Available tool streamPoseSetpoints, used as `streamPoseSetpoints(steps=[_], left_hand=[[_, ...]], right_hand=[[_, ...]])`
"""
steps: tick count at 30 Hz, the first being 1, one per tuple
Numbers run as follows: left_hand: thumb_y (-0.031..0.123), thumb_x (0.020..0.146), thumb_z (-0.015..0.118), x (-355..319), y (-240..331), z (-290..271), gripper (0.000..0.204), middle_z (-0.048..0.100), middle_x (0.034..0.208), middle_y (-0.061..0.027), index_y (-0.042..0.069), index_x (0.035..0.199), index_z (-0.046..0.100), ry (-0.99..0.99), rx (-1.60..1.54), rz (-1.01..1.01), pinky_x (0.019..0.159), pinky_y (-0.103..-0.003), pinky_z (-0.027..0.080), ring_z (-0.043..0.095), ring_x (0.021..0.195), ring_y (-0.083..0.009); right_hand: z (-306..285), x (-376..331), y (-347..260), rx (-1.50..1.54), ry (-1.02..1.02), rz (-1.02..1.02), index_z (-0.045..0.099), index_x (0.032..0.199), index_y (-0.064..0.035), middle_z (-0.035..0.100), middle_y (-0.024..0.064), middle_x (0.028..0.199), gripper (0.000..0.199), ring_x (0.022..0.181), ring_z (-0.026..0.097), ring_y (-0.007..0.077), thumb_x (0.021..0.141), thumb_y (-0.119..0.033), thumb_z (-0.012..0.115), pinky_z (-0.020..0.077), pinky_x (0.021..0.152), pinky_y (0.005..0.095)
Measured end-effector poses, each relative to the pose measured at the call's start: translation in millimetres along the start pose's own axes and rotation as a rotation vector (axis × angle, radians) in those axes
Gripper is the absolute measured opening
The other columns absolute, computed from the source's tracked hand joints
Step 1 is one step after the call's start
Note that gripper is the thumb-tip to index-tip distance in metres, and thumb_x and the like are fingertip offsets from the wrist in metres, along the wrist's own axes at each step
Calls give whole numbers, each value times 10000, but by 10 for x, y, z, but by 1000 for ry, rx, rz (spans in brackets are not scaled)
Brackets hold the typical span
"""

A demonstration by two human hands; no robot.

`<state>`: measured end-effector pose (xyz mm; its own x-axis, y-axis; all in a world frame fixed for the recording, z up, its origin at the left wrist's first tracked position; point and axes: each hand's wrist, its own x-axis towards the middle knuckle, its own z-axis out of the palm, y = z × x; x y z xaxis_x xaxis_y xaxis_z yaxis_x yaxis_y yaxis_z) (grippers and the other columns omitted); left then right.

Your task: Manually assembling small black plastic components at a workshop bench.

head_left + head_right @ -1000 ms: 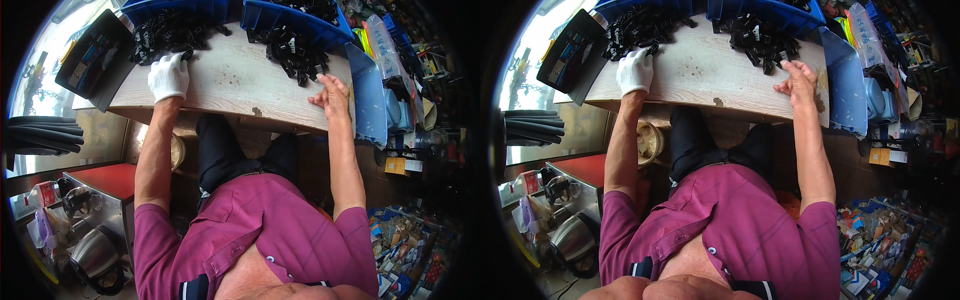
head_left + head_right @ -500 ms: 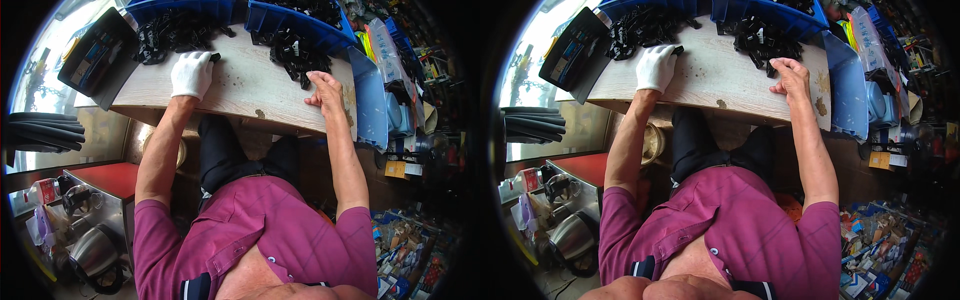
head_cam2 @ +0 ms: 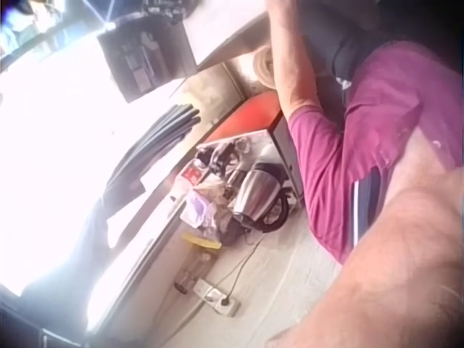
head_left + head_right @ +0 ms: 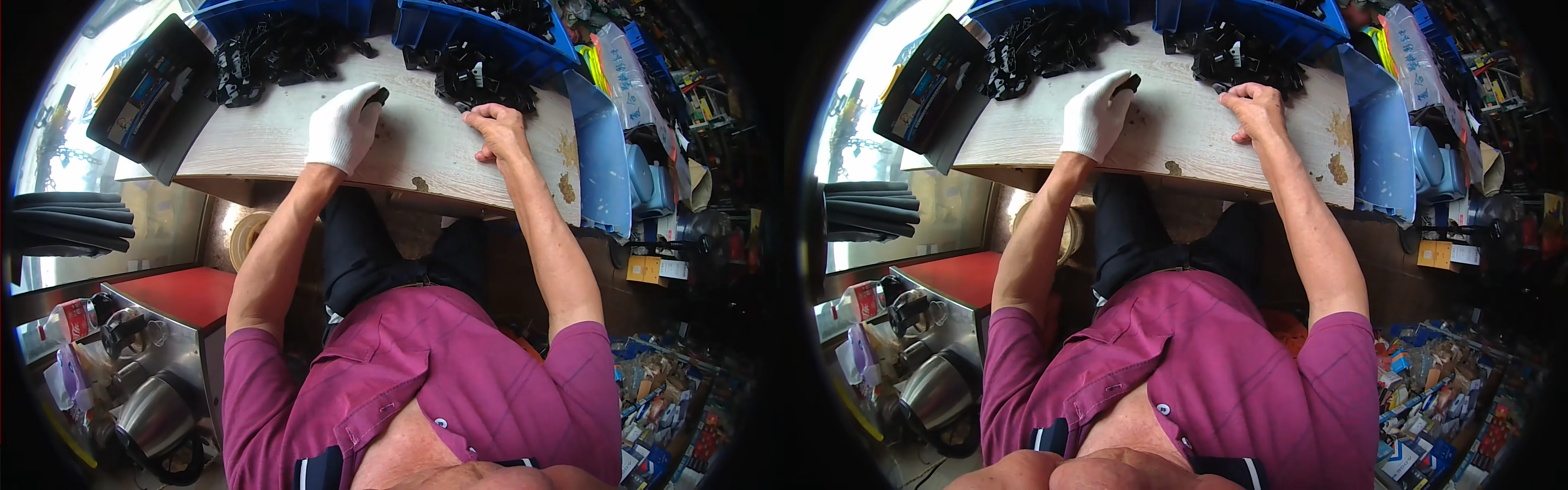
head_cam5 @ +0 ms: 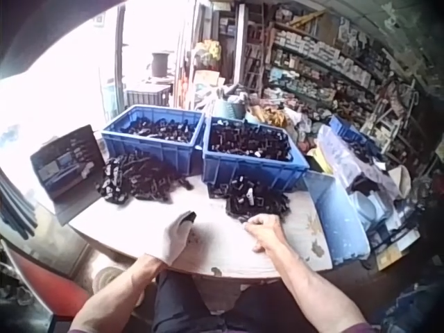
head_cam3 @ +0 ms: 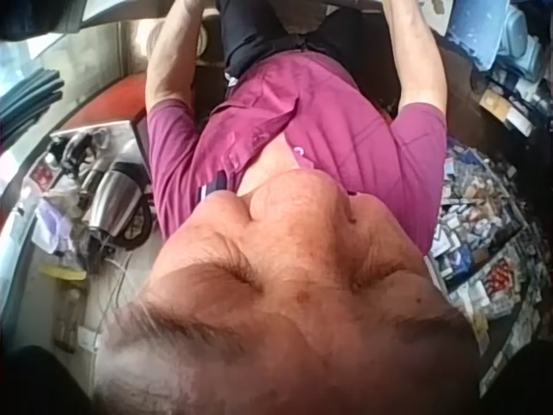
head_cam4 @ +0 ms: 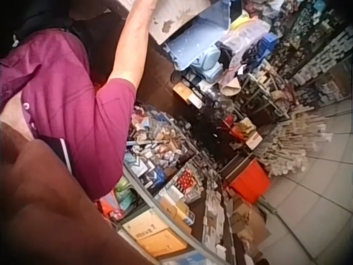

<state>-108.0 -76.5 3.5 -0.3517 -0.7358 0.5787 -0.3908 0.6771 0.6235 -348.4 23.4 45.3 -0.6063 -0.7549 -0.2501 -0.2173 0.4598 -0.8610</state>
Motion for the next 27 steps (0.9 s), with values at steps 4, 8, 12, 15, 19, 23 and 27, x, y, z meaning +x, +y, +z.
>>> streamPoseSetpoints(steps=[4,8,12,15,19,23,27], left_hand=[[111,921,673,-73,290,286,264,740,1058,-174,13,1165,693,61,-502,-347,854,-309,553,735,929,-252],[59,920,631,-12,572,532,313,728,1117,-116,-45,1211,679,25,-1019,-630,864,-279,538,679,982,-157],[67,927,630,-8,608,577,297,729,1101,-105,-42,1197,689,57,-873,-457,845,-281,549,669,930,-130],[79,936,654,3,621,463,298,738,1114,-117,-34,1209,692,-87,-870,-509,876,-290,544,680,983,-163],[55,900,641,-2,423,381,251,741,1031,-165,30,1137,721,-204,-412,-67,833,-351,570,725,923,-288],[90,888,637,12,403,303,223,723,1010,-154,72,1091,729,-254,-189,134,817,-410,562,685,932,-369],[104,902,627,36,239,169,219,730,1028,-121,90,1097,725,-292,-36,286,832,-403,554,688,958,-332]], right_hand=[[-2,-116,24,282,-82,23,696,994,-32,564,-15,597,260,383,473,89,857,-223,806,574,486,325],[215,-301,81,543,-232,-152,704,964,-21,556,-43,580,193,385,404,52,900,-184,785,511,450,281],[391,-333,170,524,-218,-172,714,956,-8,573,-54,612,196,432,374,16,870,-156,808,312,405,228],[357,-270,245,497,-198,-174,692,1014,-12,596,-34,633,236,447,403,27,856,-138,815,306,418,229],[378,-334,74,377,-285,-158,657,1169,-2,655,25,707,368,480,516,75,824,-56,775,396,454,227],[369,-298,-67,161,-340,-129,694,1102,1,688,45,754,271,429,515,93,835,-40,720,415,383,258],[456,-372,-157,75,-293,-105,688,1100,-1,674,38,706,282,401,511,98,825,-55,722,439,373,271]])
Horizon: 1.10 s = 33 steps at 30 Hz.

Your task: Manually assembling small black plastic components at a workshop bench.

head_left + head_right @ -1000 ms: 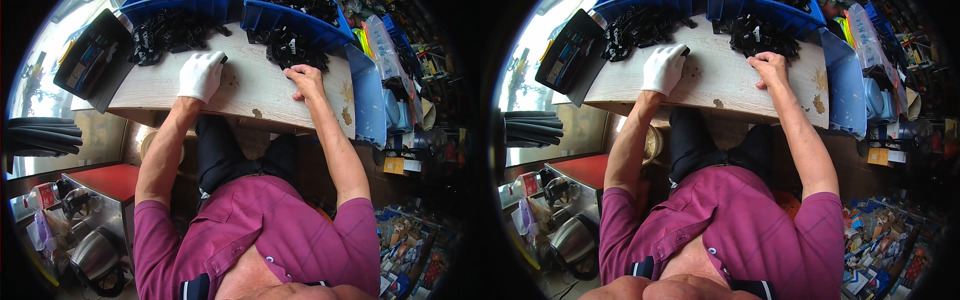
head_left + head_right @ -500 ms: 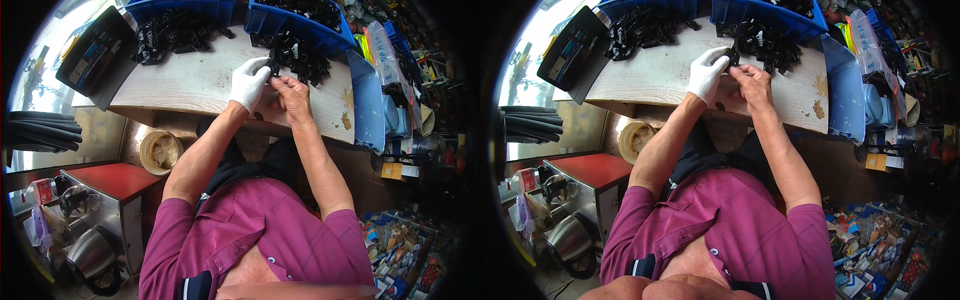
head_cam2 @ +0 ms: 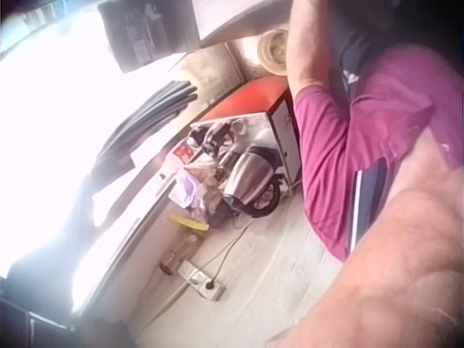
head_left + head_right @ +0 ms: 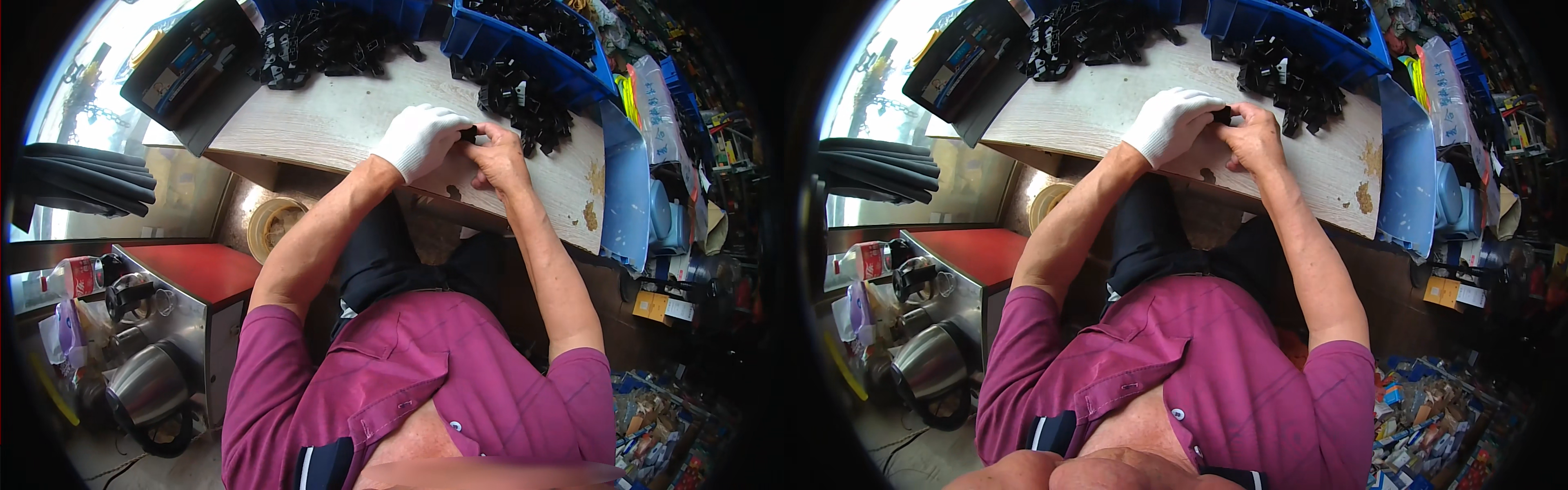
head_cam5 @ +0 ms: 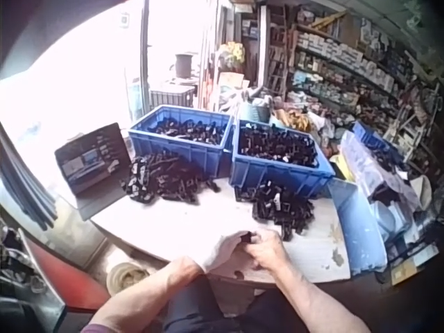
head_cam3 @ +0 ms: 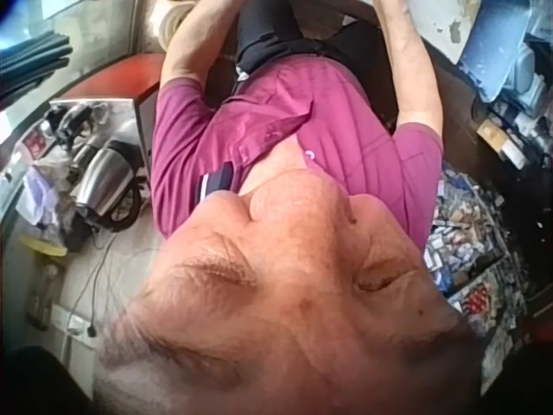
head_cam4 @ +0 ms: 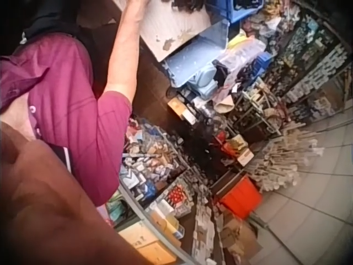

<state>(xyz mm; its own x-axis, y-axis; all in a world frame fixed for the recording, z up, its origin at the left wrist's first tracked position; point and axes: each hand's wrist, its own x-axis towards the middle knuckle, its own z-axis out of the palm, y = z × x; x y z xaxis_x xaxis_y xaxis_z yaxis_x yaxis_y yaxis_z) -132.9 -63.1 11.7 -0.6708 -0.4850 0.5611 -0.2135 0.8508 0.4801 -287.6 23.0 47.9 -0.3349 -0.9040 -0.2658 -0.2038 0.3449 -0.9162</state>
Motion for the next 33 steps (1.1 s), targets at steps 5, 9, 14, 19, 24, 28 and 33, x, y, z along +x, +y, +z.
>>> streamPoseSetpoints(steps=[5,9,14,19,24,28,33], left_hand=[[95,884,623,-5,-106,-94,253,716,1027,-110,91,1119,717,-64,50,129,820,-404,552,679,938,-333],[96,861,630,-20,-108,-62,275,706,1019,-110,86,1125,708,-59,26,89,814,-403,553,676,932,-340],[111,832,647,-12,-119,-43,301,696,981,-110,98,1128,699,-62,54,157,788,-407,548,670,904,-341],[138,815,666,-20,-86,-46,294,688,1032,-89,107,1106,692,-78,118,192,805,-412,541,668,922,-324],[158,802,674,-76,-27,-61,318,682,1090,-76,105,1115,682,-83,172,193,835,-407,534,666,960,-314],[159,797,671,-91,29,-72,351,681,1111,-82,95,1142,669,-56,215,192,849,-402,534,666,994,-313],[160,801,664,-109,30,-69,365,680,1127,-80,96,1160,661,-47,242,177,859,-402,533,667,1009,-306]], right_hand=[[-8,73,36,-102,20,20,695,1099,-12,638,39,608,310,401,536,101,800,-83,731,470,382,277],[12,51,57,-109,27,30,703,1110,-13,630,33,580,320,401,541,100,798,-83,726,466,373,278],[19,33,41,-173,43,-19,724,1133,-35,627,26,556,322,401,549,99,827,-126,769,449,358,275],[12,51,86,-149,47,-16,726,1131,-40,632,28,566,312,407,555,103,835,-128,774,451,362,271],[5,35,62,-135,25,-21,725,1149,-55,628,22,566,325,419,563,103,826,-80,733,472,381,268],[-29,52,89,-148,15,-32,728,1162,-71,619,13,564,350,423,560,97,812,-62,723,482,395,265],[-11,31,32,-152,11,-14,729,1161,-69,615,14,570,357,425,554,94,804,-63,722,486,397,268]])
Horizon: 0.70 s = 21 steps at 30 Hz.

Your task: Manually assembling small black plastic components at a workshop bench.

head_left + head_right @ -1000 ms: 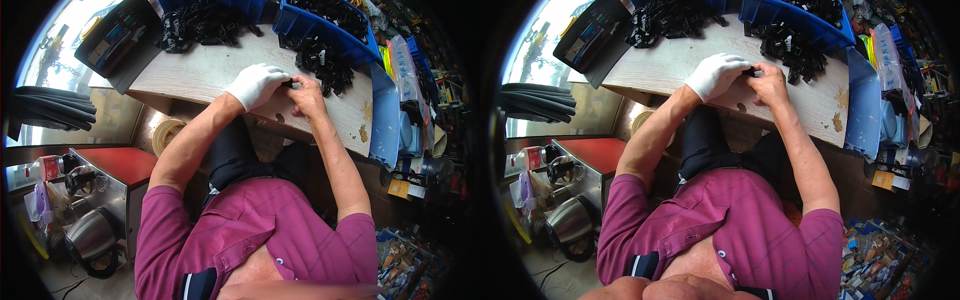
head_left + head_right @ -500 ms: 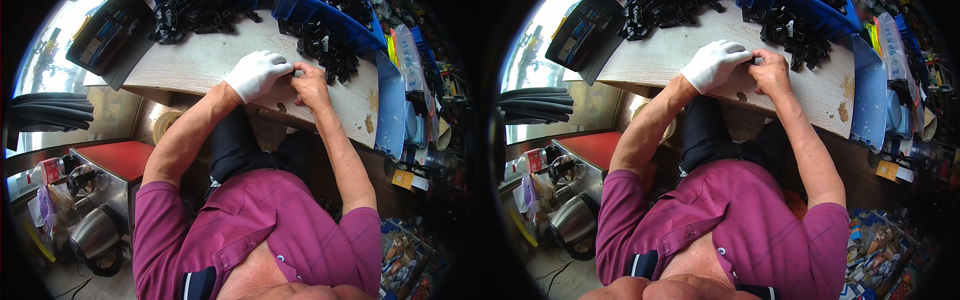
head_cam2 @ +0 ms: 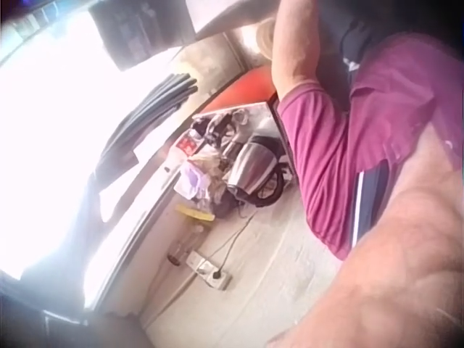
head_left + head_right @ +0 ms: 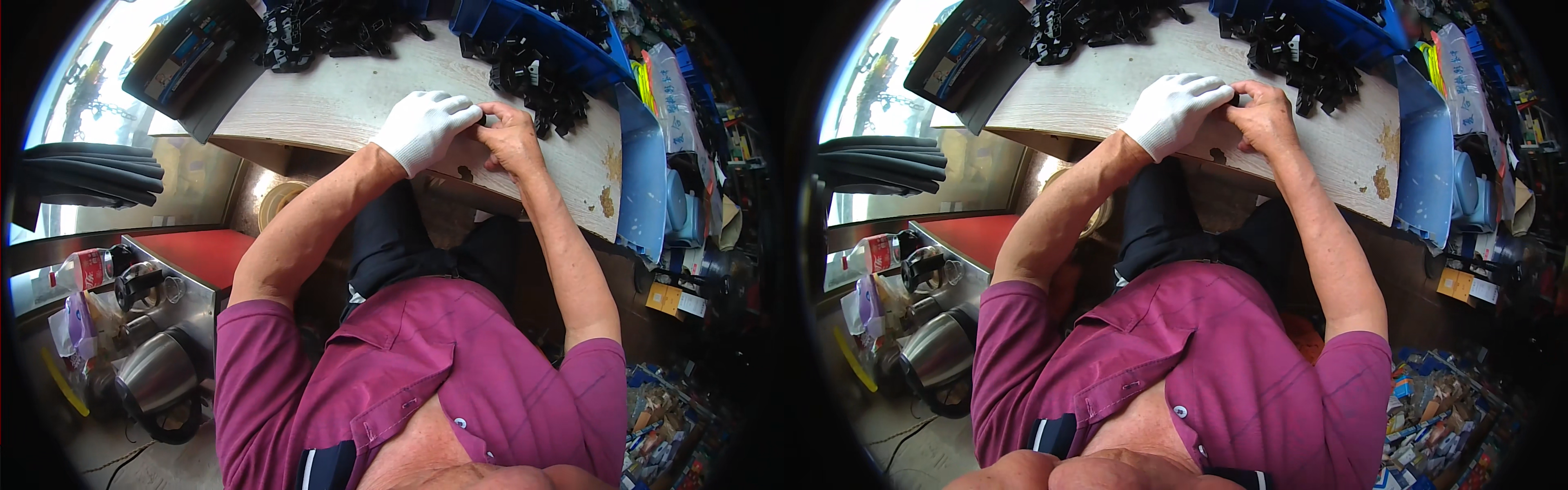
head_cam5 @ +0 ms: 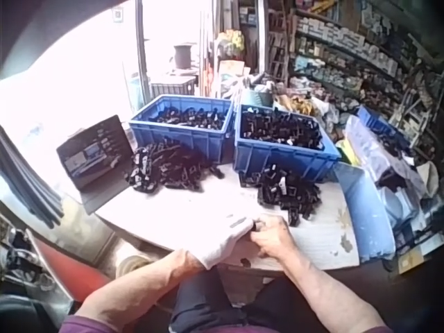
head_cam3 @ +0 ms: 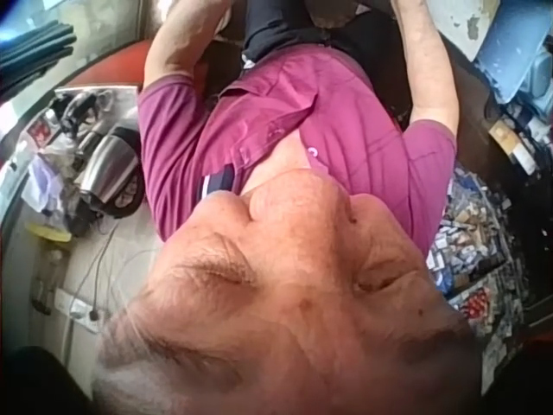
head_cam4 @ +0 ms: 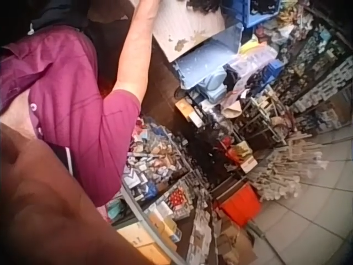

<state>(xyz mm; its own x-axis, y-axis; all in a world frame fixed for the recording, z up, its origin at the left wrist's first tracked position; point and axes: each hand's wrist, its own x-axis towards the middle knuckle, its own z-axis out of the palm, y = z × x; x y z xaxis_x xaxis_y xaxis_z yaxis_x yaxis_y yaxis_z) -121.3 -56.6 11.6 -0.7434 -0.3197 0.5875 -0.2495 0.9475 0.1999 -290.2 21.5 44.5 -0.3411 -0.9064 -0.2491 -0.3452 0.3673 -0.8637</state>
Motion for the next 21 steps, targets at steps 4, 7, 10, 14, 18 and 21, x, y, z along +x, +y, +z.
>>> streamPoseSetpoints(steps=[4,7,10,14,18,21], left_hand=[[160,819,654,-34,38,-36,351,681,1129,-80,104,1166,659,-28,1,-34,850,-400,534,670,1003,-303],[162,836,640,-94,68,-70,323,682,1121,-80,108,1153,659,-12,16,-43,835,-403,533,672,982,-302],[183,846,625,-92,102,-80,321,684,1090,-83,100,1155,657,9,50,-60,830,-401,532,671,977,-299],[203,835,639,-134,138,-49,333,692,1052,-83,90,1147,661,48,44,-99,844,-401,526,665,986,-299],[203,794,679,-180,107,-67,356,695,1027,-90,81,1128,666,29,52,-87,863,-403,516,659,987,-302],[195,737,735,-162,104,-53,396,692,1014,-99,81,1111,668,41,28,-91,869,-408,514,657,982,-307]], right_hand=[[11,-8,0,-13,-9,-8,740,1139,-77,614,9,583,347,431,558,98,795,-53,706,488,396,269],[31,8,18,-52,-18,-29,748,1140,-90,615,6,589,357,438,564,103,787,-54,704,496,398,274],[25,4,21,-82,-16,-32,750,1149,-95,625,12,595,372,436,564,110,778,-77,726,509,406,275],[18,51,46,-99,-21,-58,755,1133,-96,624,19,587,359,427,560,113,774,-112,766,499,402,280],[52,51,23,-129,-35,-72,761,1089,-94,621,29,568,333,411,555,116,769,-168,814,484,404,285],[61,45,8,-157,-24,-113,766,1063,-101,600,18,529,298,398,557,121,776,-167,808,495,416,284]])
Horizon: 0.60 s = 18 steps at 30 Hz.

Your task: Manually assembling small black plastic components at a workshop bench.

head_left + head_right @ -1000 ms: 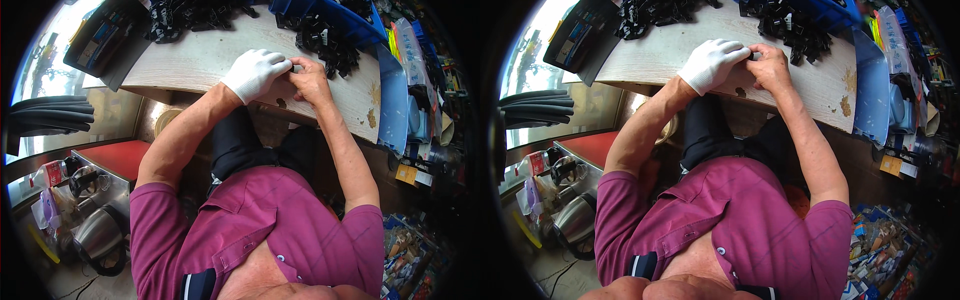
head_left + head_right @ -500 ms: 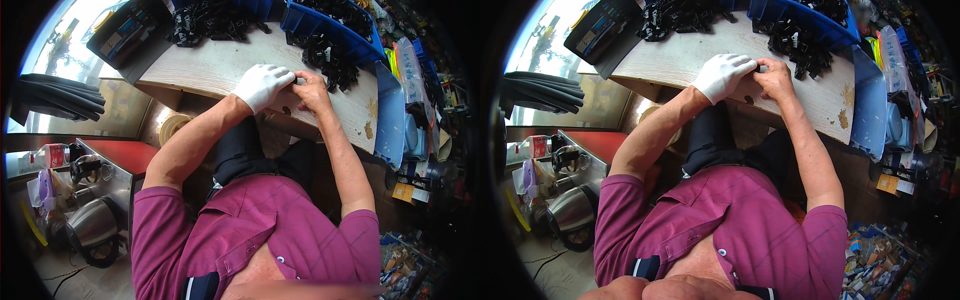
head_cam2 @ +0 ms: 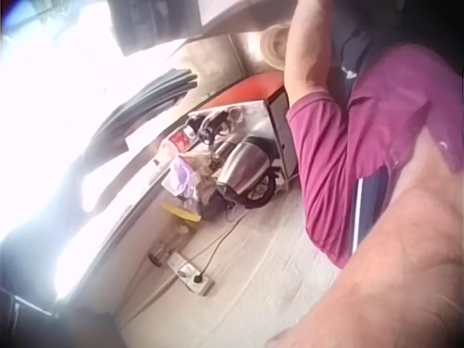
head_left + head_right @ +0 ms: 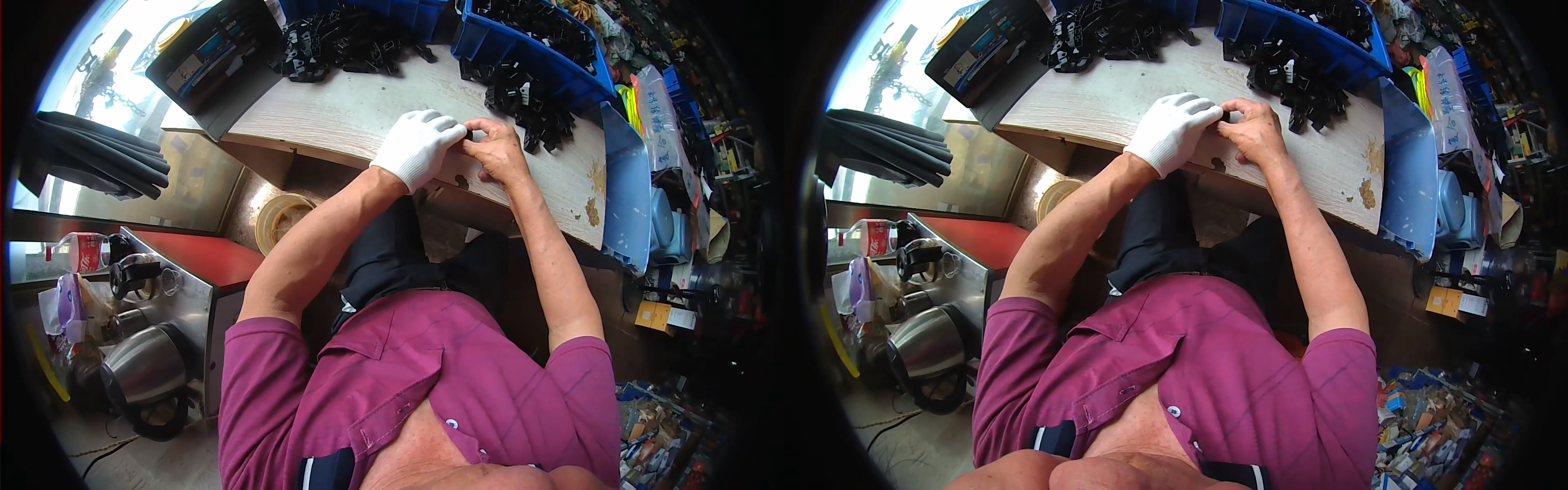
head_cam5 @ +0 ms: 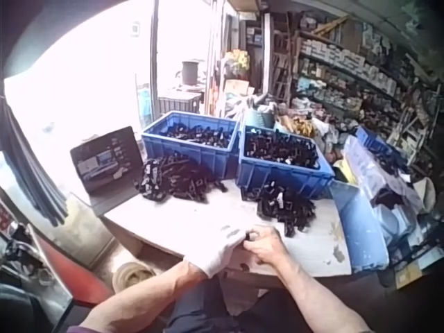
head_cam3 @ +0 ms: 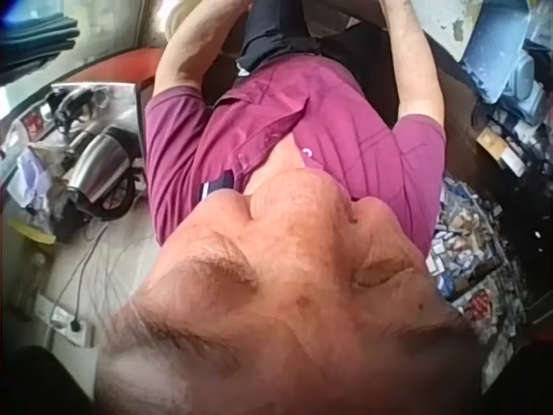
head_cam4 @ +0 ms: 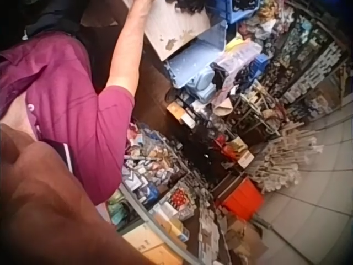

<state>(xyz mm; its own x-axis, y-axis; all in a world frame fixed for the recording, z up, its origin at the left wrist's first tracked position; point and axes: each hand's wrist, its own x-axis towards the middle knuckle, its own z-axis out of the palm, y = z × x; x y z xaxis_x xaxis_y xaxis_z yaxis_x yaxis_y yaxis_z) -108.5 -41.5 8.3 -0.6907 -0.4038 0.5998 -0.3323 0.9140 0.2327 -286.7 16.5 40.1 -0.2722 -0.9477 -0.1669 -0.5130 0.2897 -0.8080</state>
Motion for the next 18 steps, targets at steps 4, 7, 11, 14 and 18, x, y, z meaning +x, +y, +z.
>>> streamPoseSetpoints(steps=[4,7,11,14,18], left_hand=[[160,797,737,-27,13,2,360,692,1029,-117,78,1142,672,186,-55,-108,854,-426,523,651,976,-333],[197,885,692,-34,-228,-126,320,717,917,-143,115,1195,681,358,15,-429,762,-439,545,683,873,-354],[381,920,652,79,-839,-343,382,733,928,-162,200,1257,655,134,398,-689,731,-502,568,708,846,-383],[343,872,703,-3,-1113,-390,262,717,909,-157,166,1064,688,29,535,-667,689,-500,583,702,855,-381],[326,859,725,-88,-1100,-349,247,696,951,-131,194,1067,705,79,573,-571,666,-478,581,672,871,-374]], right_hand=[[-32,-12,86,23,9,-7,739,1057,-64,608,12,562,298,404,551,124,787,-166,812,500,418,280],[-122,-171,61,365,25,98,641,1057,19,559,-18,613,346,416,463,61,824,-165,818,486,425,253],[-380,-332,278,613,110,122,598,1080,-13,548,-10,600,373,415,529,85,844,-196,822,604,497,320],[-738,-362,476,717,296,172,605,1037,-49,480,-12,511,328,416,536,122,844,-202,822,624,527,392],[-1356,-296,914,766,728,226,626,1020,-26,486,16,534,321,428,551,153,837,-202,823,625,520,412]])
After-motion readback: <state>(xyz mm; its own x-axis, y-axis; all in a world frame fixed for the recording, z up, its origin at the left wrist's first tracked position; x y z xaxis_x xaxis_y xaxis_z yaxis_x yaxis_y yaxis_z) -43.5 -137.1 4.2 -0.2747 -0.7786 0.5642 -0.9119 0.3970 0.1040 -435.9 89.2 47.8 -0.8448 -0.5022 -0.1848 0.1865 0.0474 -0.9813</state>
